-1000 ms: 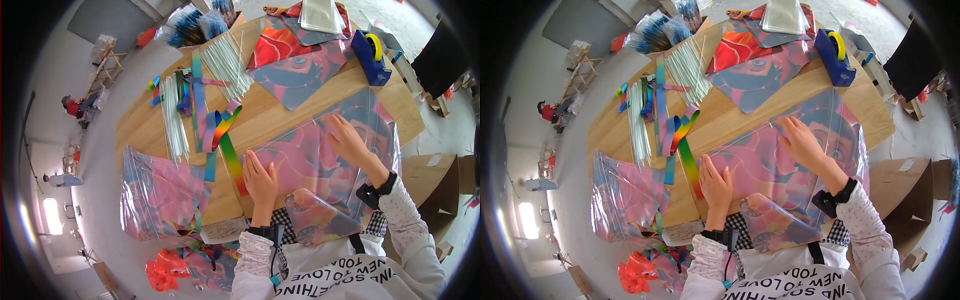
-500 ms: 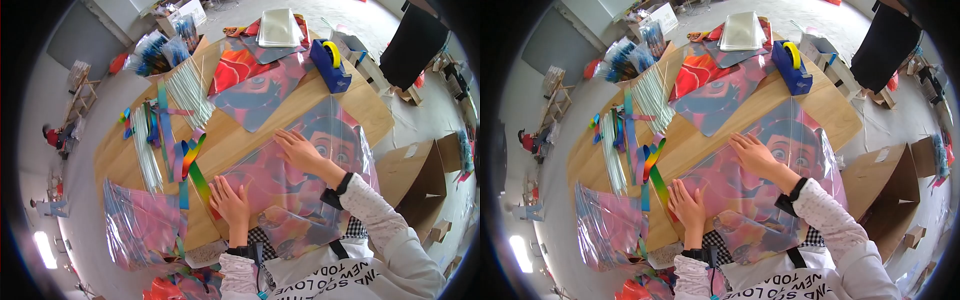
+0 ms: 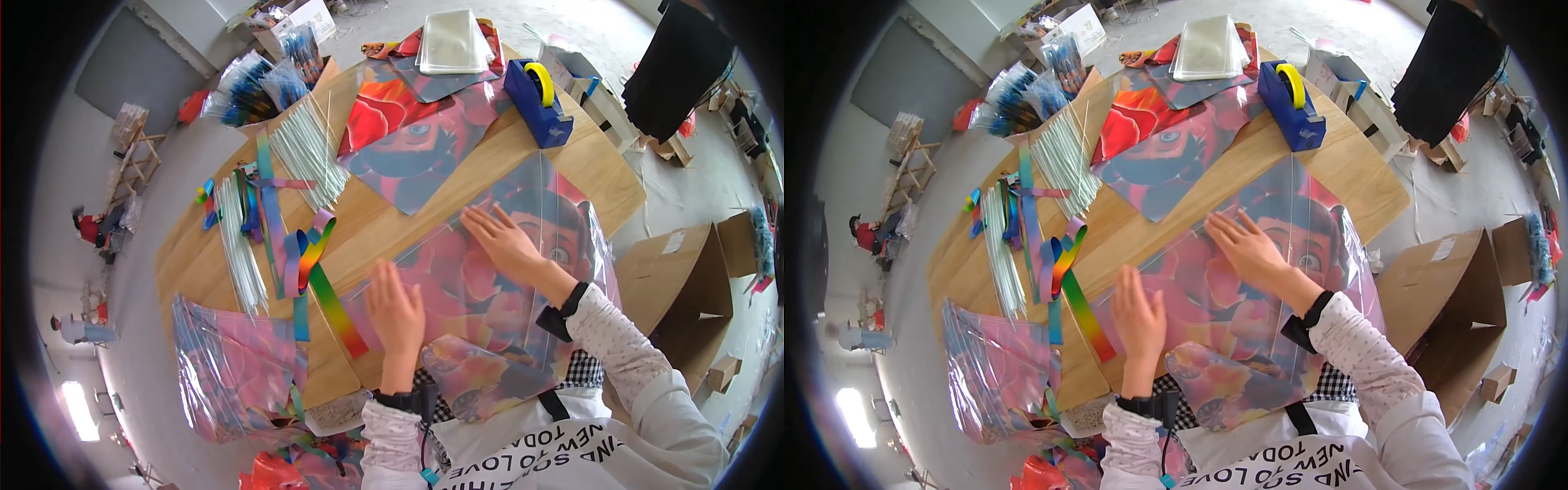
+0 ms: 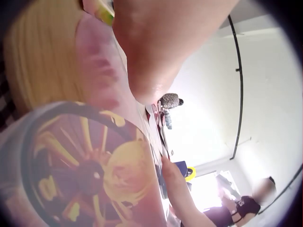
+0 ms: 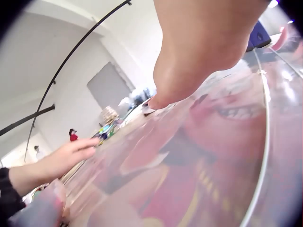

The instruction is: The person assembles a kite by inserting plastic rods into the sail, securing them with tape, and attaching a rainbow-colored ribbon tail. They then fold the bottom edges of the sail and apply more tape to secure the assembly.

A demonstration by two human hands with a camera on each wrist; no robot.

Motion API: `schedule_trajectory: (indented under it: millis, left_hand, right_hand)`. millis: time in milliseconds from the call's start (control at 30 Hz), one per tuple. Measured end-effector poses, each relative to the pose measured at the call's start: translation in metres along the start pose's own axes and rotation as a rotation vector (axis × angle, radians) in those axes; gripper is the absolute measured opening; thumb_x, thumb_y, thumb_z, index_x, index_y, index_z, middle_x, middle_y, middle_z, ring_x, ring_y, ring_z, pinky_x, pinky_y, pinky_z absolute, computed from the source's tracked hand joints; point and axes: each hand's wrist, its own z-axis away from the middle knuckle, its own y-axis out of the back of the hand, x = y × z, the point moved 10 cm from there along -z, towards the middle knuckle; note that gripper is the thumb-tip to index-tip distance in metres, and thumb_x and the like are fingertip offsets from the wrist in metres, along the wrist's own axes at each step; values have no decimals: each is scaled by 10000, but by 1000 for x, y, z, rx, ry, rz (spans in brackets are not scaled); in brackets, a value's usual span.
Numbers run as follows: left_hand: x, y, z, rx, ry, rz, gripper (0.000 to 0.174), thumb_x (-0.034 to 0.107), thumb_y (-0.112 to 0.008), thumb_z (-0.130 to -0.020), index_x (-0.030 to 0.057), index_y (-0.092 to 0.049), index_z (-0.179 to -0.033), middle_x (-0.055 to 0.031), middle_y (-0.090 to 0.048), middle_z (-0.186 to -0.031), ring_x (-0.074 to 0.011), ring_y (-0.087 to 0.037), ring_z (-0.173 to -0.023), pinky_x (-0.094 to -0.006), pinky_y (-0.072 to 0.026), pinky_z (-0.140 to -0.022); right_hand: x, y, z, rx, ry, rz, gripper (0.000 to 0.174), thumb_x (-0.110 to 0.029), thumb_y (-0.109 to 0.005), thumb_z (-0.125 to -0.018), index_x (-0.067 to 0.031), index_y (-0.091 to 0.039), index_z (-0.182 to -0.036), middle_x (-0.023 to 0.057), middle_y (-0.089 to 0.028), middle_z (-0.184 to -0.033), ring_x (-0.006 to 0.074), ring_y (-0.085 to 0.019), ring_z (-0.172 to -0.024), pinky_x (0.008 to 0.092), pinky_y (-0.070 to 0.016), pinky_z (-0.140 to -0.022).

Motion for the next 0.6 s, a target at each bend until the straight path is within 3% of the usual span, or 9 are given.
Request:
schedule_trajectory:
  millis: [33, 133, 333, 433, 533, 600]
  left_hand:
    - [14, -4, -4, -18, -68, 75, 618, 357, -568, -975, 12, -426, -1469, -160, -392, -1561, -341, -349, -1452, -527, -257, -1176]
    - [35, -30, -8, -82, -213, 41, 636, 341, -591, -958, 9, -425, -1474, -150, -404, -1554, -323, -363, -1444, -507, -283, -1171]
    - [36, -31, -18, -135, -205, 20, 622, 312, -588, -955, -1, -426, -1468, -155, -421, -1540, -320, -370, -1439, -500, -286, -1172]
    - [59, -36, -28, -80, -301, 94, 615, 276, -594, -938, -15, -432, -1456, -163, -431, -1531, -322, -369, -1441, -499, -286, -1172]
    - [69, -46, -25, -73, -359, 89, 619, 239, -600, -919, -13, -429, -1458, -164, -439, -1524, -322, -368, -1442, -493, -291, -1170]
    - [69, -48, -27, -91, -363, 79, 626, 224, -602, -908, -4, -425, -1464, -161, -442, -1522, -322, -365, -1444, -488, -292, -1170]
  right_hand:
    - [-14, -2, 1, 3, 60, 23, 739, -450, -579, -949, 2, -362, -1493, 144, -397, -1552, 251, -334, -1464, 469, -209, -1224]
    - [-8, 8, 3, 4, -71, -113, 709, -423, -598, -943, 9, -396, -1467, 135, -421, -1536, 250, -356, -1451, 476, -220, -1217]
    - [45, 11, 10, 4, -298, -79, 667, -400, -625, -930, -24, -435, -1448, 115, -442, -1522, 252, -359, -1449, 482, -224, -1215]
    - [-2, 13, -2, 38, -28, 163, 658, -389, -625, -933, -47, -428, -1460, 112, -445, -1520, 257, -356, -1451, 481, -223, -1218]
    - [-38, 12, -7, 30, 55, -166, 653, -365, -617, -942, -31, -412, -1464, 118, -443, -1520, 261, -352, -1453, 477, -228, -1219]
    - [-43, 6, -6, 44, 51, -172, 659, -354, -613, -946, -10, -398, -1464, 126, -458, -1506, 264, -359, -1448, 472, -245, -1213]
